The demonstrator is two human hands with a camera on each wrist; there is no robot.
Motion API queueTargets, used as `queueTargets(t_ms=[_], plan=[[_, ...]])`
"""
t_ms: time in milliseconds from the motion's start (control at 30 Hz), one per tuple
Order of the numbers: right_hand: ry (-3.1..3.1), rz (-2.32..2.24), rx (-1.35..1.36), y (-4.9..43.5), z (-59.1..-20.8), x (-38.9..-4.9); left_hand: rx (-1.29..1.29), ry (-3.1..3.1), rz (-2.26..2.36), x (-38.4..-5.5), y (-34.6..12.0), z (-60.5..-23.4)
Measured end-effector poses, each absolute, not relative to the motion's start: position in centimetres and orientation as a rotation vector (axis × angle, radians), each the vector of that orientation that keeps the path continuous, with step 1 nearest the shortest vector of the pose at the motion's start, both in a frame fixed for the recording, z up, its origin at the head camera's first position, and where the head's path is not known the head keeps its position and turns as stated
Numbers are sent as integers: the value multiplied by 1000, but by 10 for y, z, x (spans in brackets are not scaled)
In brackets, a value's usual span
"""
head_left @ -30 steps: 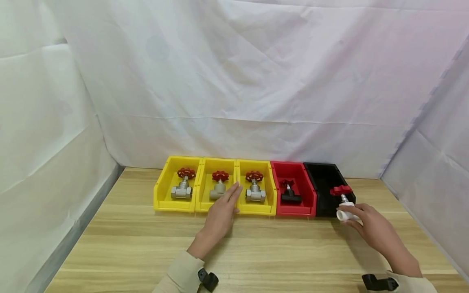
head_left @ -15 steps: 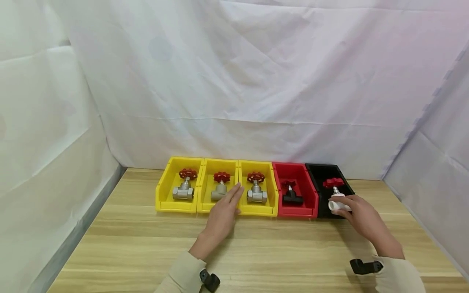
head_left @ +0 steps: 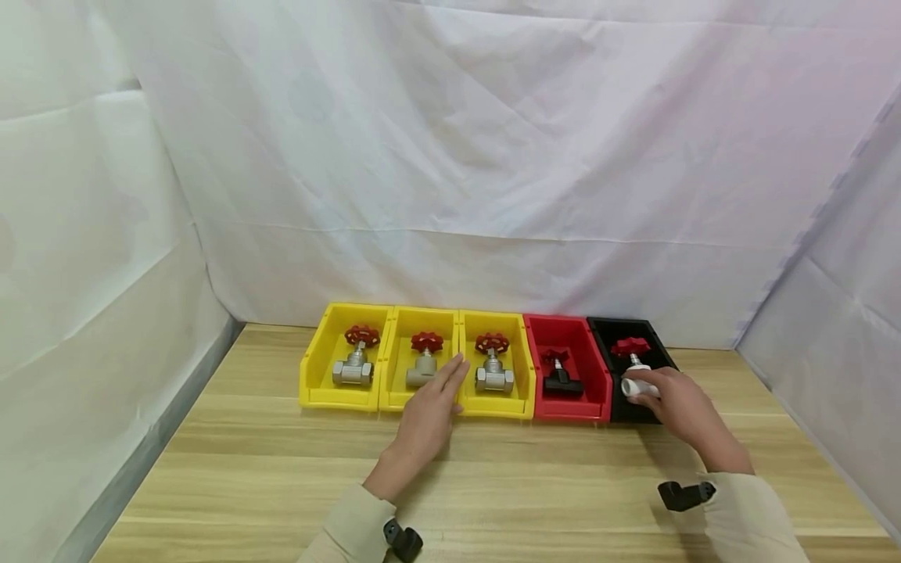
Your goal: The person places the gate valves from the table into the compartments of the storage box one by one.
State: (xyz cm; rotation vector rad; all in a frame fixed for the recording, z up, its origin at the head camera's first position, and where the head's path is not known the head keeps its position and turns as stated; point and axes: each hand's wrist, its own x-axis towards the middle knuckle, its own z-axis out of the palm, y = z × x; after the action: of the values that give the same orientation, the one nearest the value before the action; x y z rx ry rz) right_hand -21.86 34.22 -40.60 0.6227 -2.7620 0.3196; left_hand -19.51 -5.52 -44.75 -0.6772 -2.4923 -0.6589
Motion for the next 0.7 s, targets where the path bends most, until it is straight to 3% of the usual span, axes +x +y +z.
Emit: queueTargets(t_ms=[700], plan=[[-2921,329,563,339,-419,-243,-673,-2468,-673,-195,-55,-450]])
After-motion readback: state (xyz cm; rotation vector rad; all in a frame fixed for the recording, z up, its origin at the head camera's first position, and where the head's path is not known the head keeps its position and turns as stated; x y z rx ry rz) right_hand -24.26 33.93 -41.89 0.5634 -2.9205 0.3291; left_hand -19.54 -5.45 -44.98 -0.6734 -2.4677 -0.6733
